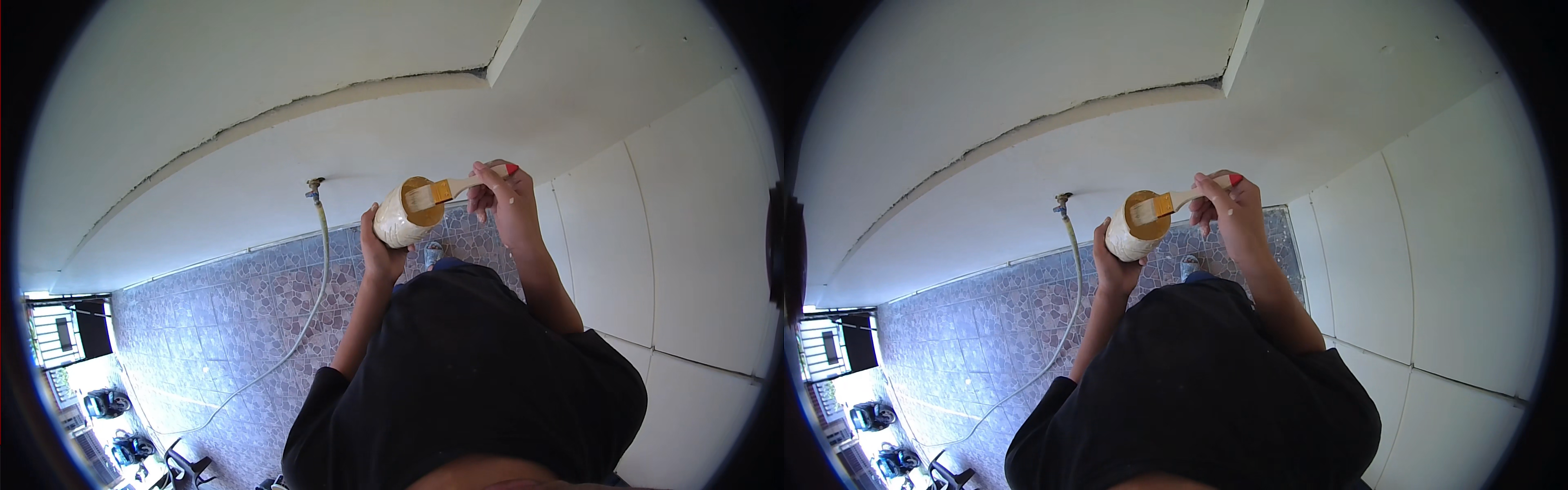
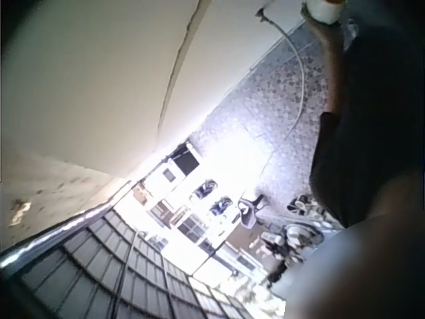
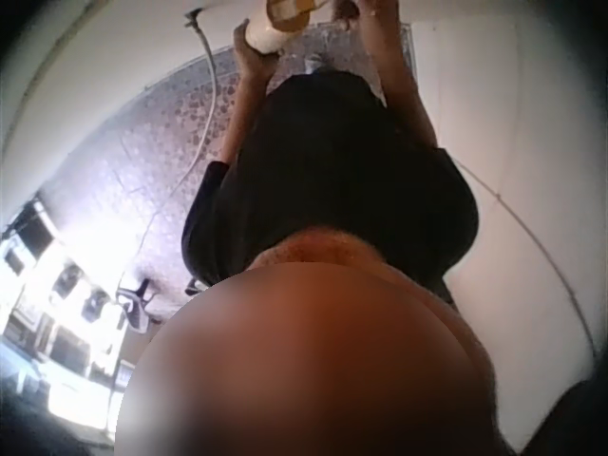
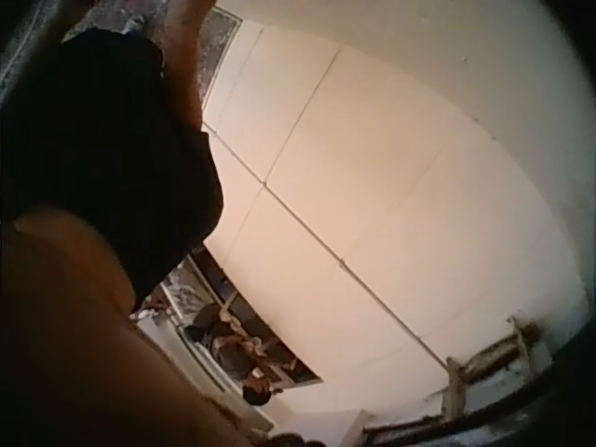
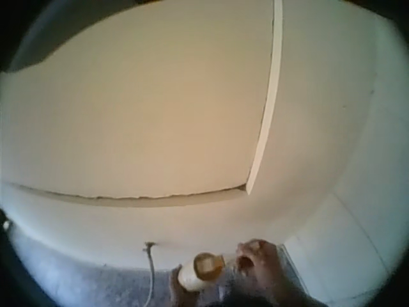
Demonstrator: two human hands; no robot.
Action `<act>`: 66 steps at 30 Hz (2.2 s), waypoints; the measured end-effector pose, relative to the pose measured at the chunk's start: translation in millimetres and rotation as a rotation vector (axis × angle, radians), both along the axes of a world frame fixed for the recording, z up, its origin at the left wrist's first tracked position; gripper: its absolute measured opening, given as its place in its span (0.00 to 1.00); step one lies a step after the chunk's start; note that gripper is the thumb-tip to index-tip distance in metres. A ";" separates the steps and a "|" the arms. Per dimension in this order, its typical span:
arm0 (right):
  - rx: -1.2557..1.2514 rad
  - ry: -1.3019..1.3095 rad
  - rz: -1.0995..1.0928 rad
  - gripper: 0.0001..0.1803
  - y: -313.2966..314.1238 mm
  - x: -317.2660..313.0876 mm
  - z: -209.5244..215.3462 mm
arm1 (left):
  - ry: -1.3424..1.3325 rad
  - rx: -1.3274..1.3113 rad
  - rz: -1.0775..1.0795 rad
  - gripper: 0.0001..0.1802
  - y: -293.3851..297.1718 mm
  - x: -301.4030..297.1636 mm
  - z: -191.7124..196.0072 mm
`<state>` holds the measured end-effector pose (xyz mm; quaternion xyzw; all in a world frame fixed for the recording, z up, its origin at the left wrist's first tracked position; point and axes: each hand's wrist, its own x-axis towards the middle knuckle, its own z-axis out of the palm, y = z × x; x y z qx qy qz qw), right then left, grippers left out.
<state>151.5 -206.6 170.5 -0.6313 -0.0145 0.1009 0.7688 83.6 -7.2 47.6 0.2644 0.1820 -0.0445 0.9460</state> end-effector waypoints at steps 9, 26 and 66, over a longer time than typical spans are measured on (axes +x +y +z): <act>0.541 -0.017 -0.151 0.12 -28.5 23.7 -9.2 | 0.006 -0.037 -0.017 0.26 -7.2 0.3 9.1; -0.483 -1.468 -0.848 0.10 -20.6 176.9 100.1 | 0.049 0.024 -0.046 0.24 -5.9 -0.3 -4.9; -1.260 -1.266 -0.038 0.18 -55.8 160.8 182.6 | 0.042 0.076 -0.110 0.23 -11.8 -3.2 -1.8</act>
